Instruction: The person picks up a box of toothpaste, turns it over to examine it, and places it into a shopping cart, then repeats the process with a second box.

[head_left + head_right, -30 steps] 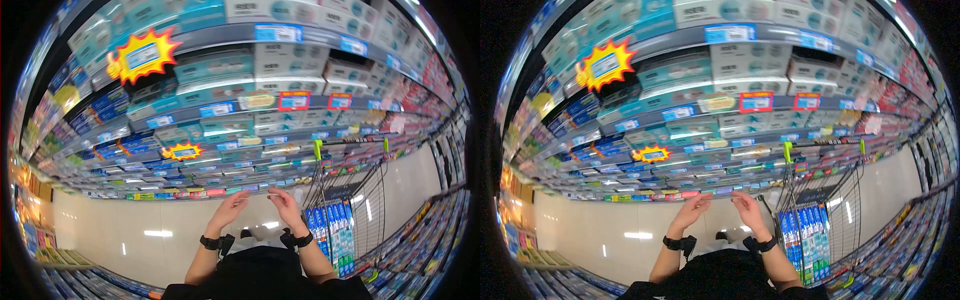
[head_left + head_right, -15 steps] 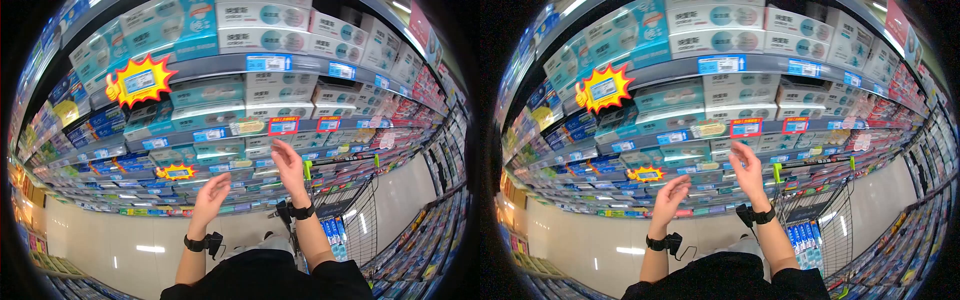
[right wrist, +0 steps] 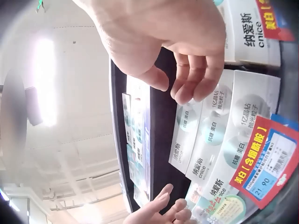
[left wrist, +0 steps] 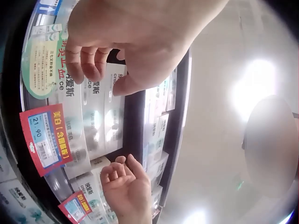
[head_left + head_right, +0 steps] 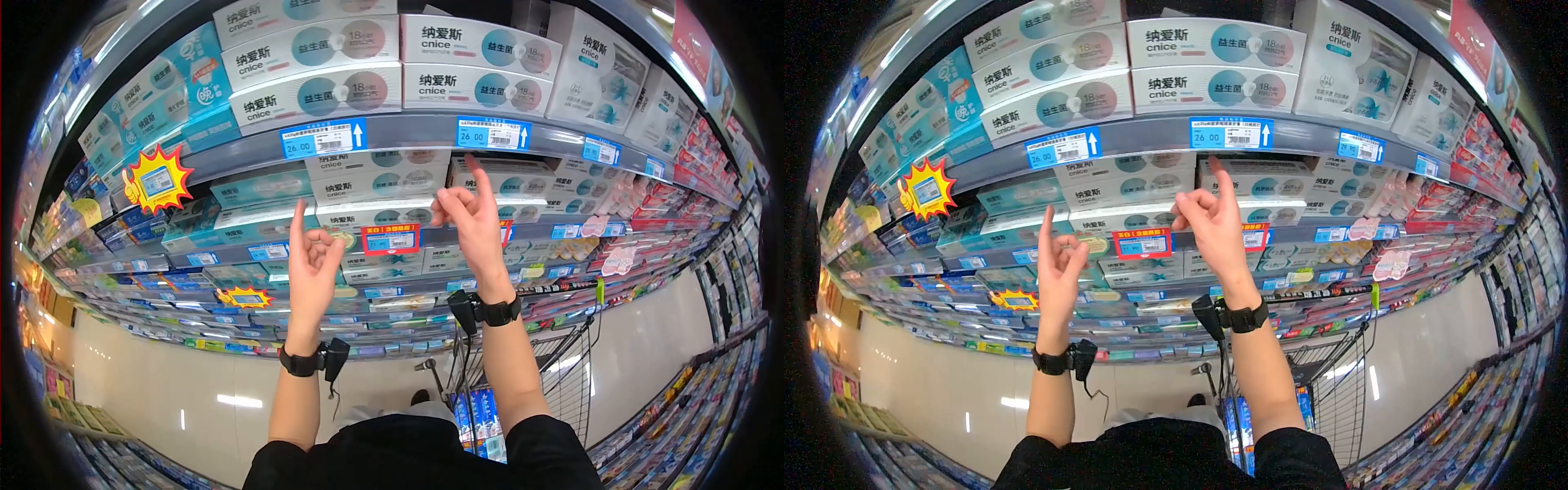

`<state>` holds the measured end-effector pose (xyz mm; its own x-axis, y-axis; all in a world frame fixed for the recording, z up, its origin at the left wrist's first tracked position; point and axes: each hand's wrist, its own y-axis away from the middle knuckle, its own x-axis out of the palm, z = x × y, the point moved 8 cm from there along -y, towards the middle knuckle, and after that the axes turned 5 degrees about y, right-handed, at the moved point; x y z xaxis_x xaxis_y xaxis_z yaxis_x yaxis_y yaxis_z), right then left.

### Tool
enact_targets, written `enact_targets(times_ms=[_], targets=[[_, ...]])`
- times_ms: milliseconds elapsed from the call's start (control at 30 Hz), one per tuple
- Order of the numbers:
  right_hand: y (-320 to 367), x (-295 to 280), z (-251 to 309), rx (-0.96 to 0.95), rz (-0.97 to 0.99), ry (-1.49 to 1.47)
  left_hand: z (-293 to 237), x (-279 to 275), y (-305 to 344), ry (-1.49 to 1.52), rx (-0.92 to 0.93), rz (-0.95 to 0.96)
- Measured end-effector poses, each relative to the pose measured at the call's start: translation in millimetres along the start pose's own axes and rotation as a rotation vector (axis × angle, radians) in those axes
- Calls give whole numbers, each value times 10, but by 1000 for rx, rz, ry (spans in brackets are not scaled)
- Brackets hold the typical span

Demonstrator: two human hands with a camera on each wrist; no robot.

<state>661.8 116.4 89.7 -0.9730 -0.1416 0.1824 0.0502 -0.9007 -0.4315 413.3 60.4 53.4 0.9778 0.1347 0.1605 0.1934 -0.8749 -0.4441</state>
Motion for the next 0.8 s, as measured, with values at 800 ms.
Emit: enact_targets(times_ms=[800], targets=[[514,1830,-972,22,192,357,332,-1863,-148,-91,-41,-185]])
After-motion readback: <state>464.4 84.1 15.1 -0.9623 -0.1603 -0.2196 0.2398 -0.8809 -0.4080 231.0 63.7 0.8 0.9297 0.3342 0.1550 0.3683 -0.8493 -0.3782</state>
